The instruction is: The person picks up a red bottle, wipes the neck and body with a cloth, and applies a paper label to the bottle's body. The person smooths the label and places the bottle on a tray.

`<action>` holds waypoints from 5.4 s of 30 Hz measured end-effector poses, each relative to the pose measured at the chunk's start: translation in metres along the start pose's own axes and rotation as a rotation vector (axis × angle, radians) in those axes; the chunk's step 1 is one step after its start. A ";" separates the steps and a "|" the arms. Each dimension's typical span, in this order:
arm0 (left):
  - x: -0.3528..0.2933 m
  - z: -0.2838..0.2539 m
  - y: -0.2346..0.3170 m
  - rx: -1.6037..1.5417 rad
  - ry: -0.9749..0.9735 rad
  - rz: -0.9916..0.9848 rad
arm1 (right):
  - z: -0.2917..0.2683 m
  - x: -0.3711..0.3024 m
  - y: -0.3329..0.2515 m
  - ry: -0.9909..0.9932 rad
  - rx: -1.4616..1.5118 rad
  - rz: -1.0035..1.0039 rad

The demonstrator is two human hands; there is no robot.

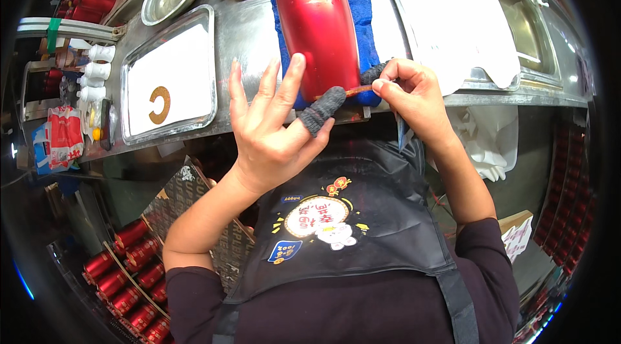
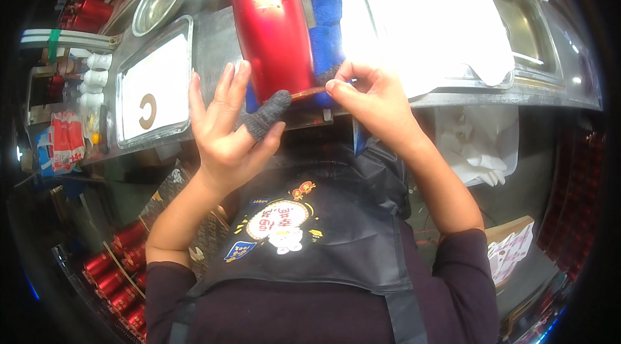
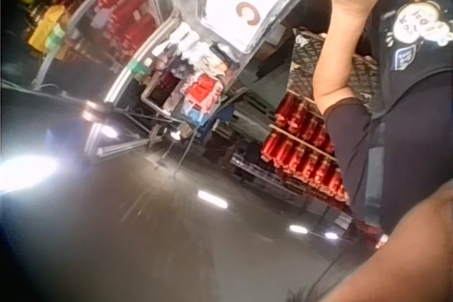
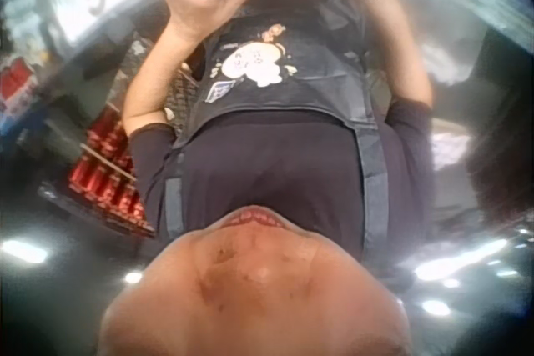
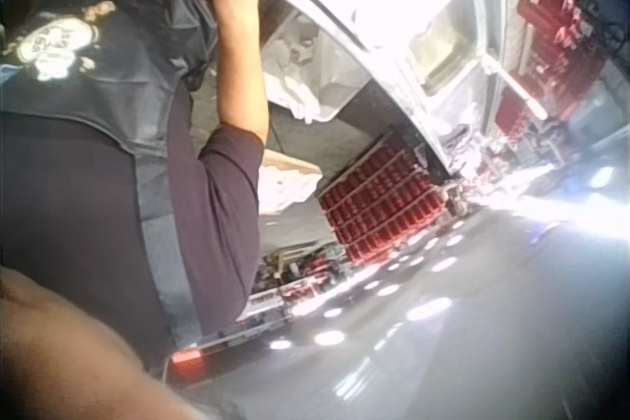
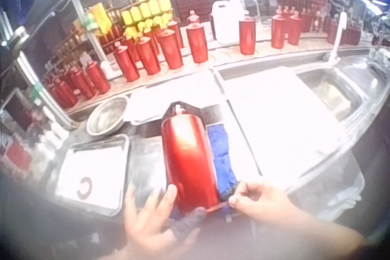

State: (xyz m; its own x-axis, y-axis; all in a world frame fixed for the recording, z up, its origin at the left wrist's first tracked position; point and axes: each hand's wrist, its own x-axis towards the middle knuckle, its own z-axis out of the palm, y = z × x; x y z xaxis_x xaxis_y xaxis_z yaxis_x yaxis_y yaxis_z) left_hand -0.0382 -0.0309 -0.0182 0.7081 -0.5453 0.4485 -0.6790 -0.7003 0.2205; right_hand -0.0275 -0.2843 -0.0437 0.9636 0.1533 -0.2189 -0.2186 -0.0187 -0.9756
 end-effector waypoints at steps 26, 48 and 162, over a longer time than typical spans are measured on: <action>-0.041 0.037 -0.013 -0.270 0.119 -0.152 | -0.003 -0.012 -0.044 -0.088 -0.007 -0.004; 0.001 0.041 -0.005 -0.320 0.276 -0.218 | -0.002 0.001 -0.022 -0.090 -0.057 0.048; 0.004 0.032 0.010 0.005 0.178 0.006 | -0.001 0.000 -0.016 -0.069 0.065 0.066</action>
State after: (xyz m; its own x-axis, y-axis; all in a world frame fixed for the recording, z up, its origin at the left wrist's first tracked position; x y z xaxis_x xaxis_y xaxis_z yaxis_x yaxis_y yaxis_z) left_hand -0.0361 -0.0554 -0.0421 0.6581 -0.4594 0.5965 -0.6819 -0.6995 0.2136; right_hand -0.0242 -0.2846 -0.0279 0.9343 0.2218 -0.2790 -0.2930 0.0326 -0.9556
